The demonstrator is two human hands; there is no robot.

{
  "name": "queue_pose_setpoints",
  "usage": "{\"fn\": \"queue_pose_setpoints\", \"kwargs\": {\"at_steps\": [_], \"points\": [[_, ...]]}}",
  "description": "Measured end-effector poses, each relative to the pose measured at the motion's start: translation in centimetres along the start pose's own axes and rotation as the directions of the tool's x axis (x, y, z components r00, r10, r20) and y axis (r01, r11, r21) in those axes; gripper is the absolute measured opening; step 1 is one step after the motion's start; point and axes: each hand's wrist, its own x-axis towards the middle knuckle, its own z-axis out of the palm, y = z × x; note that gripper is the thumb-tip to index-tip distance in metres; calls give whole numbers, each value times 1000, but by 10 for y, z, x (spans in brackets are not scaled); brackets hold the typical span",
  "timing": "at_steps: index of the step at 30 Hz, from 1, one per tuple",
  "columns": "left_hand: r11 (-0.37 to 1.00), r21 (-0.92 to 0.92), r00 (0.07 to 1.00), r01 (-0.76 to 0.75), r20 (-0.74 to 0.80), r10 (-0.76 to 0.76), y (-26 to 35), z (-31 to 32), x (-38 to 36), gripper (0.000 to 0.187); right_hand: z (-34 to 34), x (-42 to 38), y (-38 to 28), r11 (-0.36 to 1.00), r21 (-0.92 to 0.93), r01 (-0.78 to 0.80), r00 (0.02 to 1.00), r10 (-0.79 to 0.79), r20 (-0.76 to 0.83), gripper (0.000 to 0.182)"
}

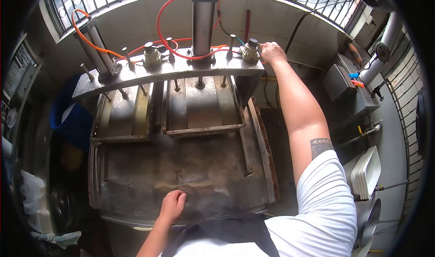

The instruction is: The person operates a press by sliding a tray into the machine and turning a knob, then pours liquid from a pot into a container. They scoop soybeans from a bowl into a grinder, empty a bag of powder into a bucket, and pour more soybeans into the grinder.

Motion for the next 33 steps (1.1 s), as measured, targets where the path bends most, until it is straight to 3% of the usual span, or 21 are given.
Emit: {"fn": "queue_pose_setpoints", "kwargs": {"at_steps": [5,14,16,17,19,21,22,24,25,29,33], "points": [[999,-32,999,33,12,-33,-4,2,11,25,-10,-41,-40,997,-28,-69,995,67,-77,38],[997,-61,999,50,10,-49,15,0,9,26,-8,-42,-39,998,-15,-58,997,58,-52,38],[999,-41,999,36,8,-36,17,-1,2,26,-3,-47,-34,992,112,-66,989,79,-122,42],[1000,-24,1000,6,0,-6,16,1,-5,26,-5,-61,-31,955,264,-134,984,161,-81,47],[999,-11,999,-32,-24,32,14,3,-19,26,35,-116,-13,945,325,36,992,4,-122,38],[1000,3,1000,-24,6,24,17,7,-29,27,78,-225,3,879,239,412,908,-417,-33,17],[999,31,1000,-23,17,22,21,8,-36,27,99,-298,7,771,404,492,860,-504,-83,16],[998,34,999,-46,3,46,25,11,-51,28,112,-437,24,724,555,409,708,-635,308,18],[996,47,997,-73,10,73,27,12,-59,28,115,-495,31,741,549,387,632,-647,426,21],[993,113,999,-41,0,41,35,18,-91,29,91,-618,66,697,715,49,639,-572,514,24],[985,164,998,-54,40,48,38,24,-128,30,89,-625,102,784,621,-24,678,-443,586,29]]}}
